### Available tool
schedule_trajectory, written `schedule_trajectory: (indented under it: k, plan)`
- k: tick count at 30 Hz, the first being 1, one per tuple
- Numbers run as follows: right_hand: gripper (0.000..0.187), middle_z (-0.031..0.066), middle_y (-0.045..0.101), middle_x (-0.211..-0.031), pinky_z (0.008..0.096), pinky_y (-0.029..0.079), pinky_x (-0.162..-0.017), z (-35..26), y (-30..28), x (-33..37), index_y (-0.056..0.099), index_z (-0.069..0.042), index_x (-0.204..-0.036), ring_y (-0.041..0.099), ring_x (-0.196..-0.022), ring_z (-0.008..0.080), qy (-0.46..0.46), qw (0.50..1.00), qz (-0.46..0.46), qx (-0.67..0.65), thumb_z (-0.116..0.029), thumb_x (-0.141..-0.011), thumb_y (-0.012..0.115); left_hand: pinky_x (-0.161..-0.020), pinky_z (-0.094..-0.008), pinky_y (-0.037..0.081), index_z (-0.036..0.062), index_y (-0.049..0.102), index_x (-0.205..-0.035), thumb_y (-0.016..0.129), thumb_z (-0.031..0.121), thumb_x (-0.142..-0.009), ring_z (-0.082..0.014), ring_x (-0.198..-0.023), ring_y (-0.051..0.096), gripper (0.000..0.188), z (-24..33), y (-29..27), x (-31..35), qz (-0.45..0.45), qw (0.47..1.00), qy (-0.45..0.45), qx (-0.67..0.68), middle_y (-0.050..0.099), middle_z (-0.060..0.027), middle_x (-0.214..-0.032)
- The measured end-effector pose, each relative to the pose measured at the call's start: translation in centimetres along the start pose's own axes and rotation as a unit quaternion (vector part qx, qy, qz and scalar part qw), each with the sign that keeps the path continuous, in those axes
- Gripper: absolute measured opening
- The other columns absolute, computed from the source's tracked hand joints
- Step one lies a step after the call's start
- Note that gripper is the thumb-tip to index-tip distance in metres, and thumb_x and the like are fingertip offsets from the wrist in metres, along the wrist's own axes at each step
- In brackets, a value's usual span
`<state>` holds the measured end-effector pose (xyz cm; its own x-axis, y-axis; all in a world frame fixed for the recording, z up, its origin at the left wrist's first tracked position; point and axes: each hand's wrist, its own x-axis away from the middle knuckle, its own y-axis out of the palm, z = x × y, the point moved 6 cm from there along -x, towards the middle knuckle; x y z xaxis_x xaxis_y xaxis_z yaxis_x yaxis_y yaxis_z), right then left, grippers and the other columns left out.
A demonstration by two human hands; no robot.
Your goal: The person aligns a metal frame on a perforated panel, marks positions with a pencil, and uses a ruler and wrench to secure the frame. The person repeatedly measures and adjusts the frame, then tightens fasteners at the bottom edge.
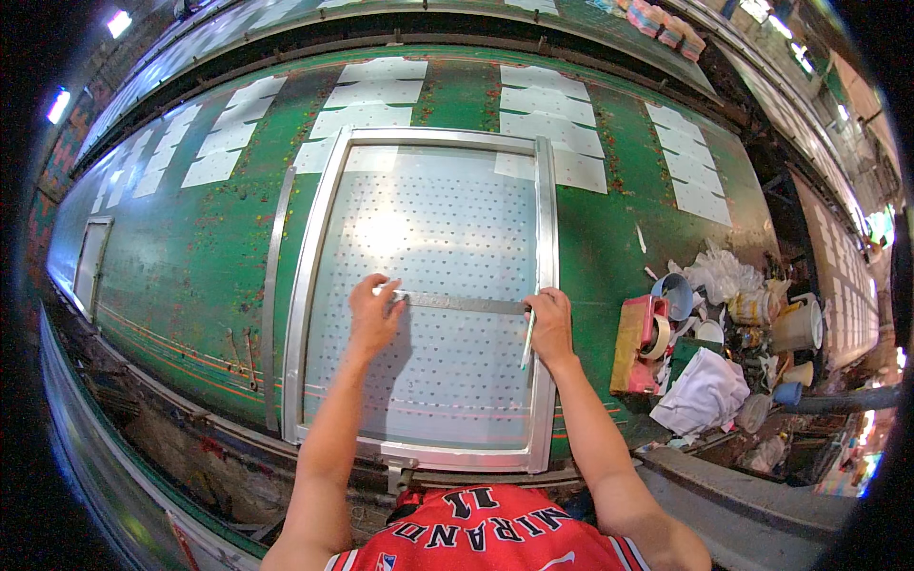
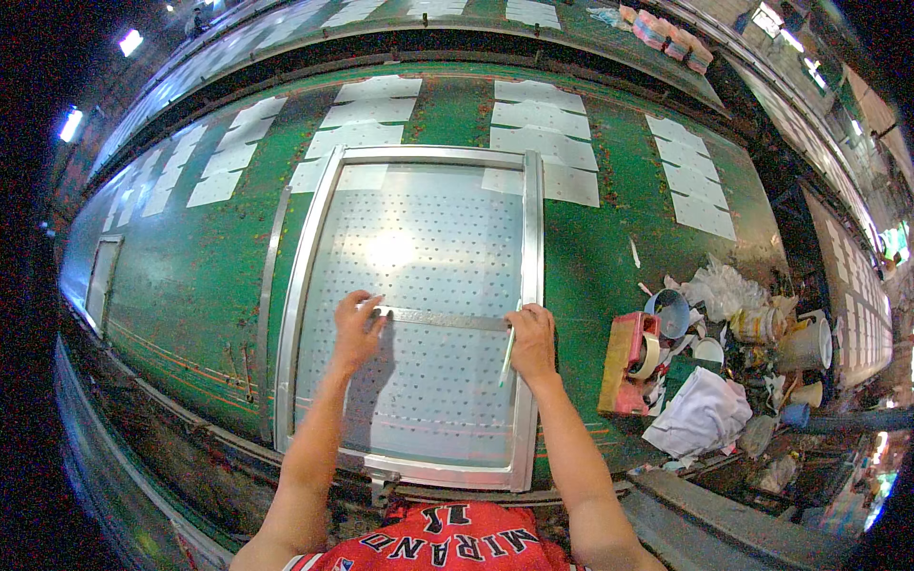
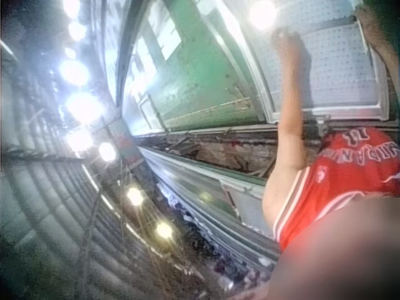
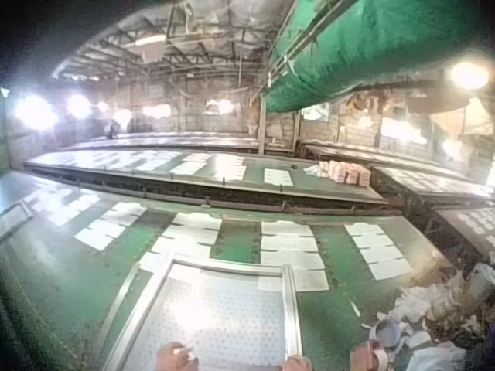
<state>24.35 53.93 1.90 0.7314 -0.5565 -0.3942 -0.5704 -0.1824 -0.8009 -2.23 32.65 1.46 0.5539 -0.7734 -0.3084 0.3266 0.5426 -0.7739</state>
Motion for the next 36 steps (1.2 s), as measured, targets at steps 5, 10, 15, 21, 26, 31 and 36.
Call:
schedule_trajectory:
  k: [5, 10, 15, 21, 26, 31, 36]
  plan:
    - [0.026, 0.0136, 0.067, -0.101, 0.0479, 0.042, -0.1, -0.1, -0.2, 0.4, 0.067, -0.005, -0.103, 0.057, -0.114, 0.0363, 0.003, 1.0, -0.007, -0.005, -0.002, -0.077, 0.066, -0.101, -0.0491, 0.04, 0.0046, 0.068, -0.12, 0.077, 0.008, -0.078, -0.037, -0.117, 0.052, 0.043, -5.7, -6.0, 1.8, 0.093, 0.991, -0.061, -0.078, 0.057, -0.0175, -0.124]
    - [0.03, 0.017, 0.068, -0.111, 0.0502, 0.042, -0.105, -0.1, -1.0, 1.8, 0.065, -0.004, -0.106, 0.055, -0.122, 0.0406, 0.022, 0.999, 0.024, -0.028, 0.0, -0.077, 0.069, -0.102, -0.0474, 0.042, 0.0012, 0.065, -0.122, 0.076, 0.004, -0.079, -0.0383, -0.116, 0.052, 0.045, -10.4, -10.4, 4.3, 0.135, 0.973, -0.141, -0.123, 0.055, -0.0194, -0.124]
    - [0.039, 0.0213, 0.063, -0.126, 0.0505, 0.044, -0.106, 0.1, -1.7, 3.0, 0.06, -0.003, -0.114, 0.055, -0.124, 0.0438, 0.045, 0.994, 0.068, -0.069, 0.003, -0.077, 0.07, -0.106, -0.0486, 0.04, -0.0032, 0.056, -0.13, 0.077, 0.005, -0.08, -0.042, -0.122, 0.049, 0.056, -13.6, -10.3, 6.1, 0.097, 0.966, -0.212, -0.114, 0.052, -0.0218, -0.128]
    - [0.054, 0.0265, 0.053, -0.139, 0.0504, 0.044, -0.107, 1.1, -1.8, 4.5, 0.051, -0.003, -0.124, 0.053, -0.125, 0.0466, 0.124, 0.983, 0.092, -0.101, -0.002, -0.076, 0.076, -0.106, -0.0495, 0.041, -0.0048, 0.049, -0.135, 0.081, 0.008, -0.078, -0.044, -0.121, 0.051, 0.067, -15.3, -9.9, 7.1, 0.092, 0.96, -0.247, -0.091, 0.053, -0.0244, -0.127]
    - [0.058, 0.0277, 0.051, -0.141, 0.049, 0.043, -0.108, 1.6, -1.4, 6.0, 0.048, -0.002, -0.124, 0.052, -0.128, 0.0461, 0.162, 0.977, 0.073, -0.118, -0.005, -0.075, 0.079, -0.102, -0.0478, 0.045, -0.0049, 0.055, -0.13, 0.085, 0.013, -0.074, -0.0428, -0.116, 0.055, 0.066, -15.8, -10.4, 7.1, 0.069, 0.952, -0.285, -0.091, 0.058, -0.0245, -0.123]
    - [0.062, 0.028, 0.051, -0.141, 0.0488, 0.043, -0.108, 1.7, -1.2, 6.7, 0.046, -0.001, -0.125, 0.052, -0.127, 0.0466, 0.174, 0.973, 0.065, -0.139, -0.005, -0.073, 0.08, -0.098, -0.0476, 0.046, -0.0049, 0.059, -0.125, 0.087, 0.015, -0.072, -0.0421, -0.113, 0.057, 0.063, -15.6, -10.5, 6.9, 0.074, 0.951, -0.276, -0.115, 0.06, -0.0235, -0.119]
    - [0.063, 0.0296, 0.051, -0.141, 0.0484, 0.043, -0.108, 1.8, -1.0, 6.9, 0.045, -0.002, -0.124, 0.053, -0.126, 0.0473, 0.178, 0.972, 0.07, -0.134, -0.005, -0.071, 0.079, -0.095, -0.0473, 0.047, -0.0043, 0.06, -0.122, 0.087, 0.016, -0.072, -0.0416, -0.108, 0.058, 0.059, -15.7, -10.4, 7.0, 0.086, 0.949, -0.283, -0.113, 0.061, -0.0219, -0.113]
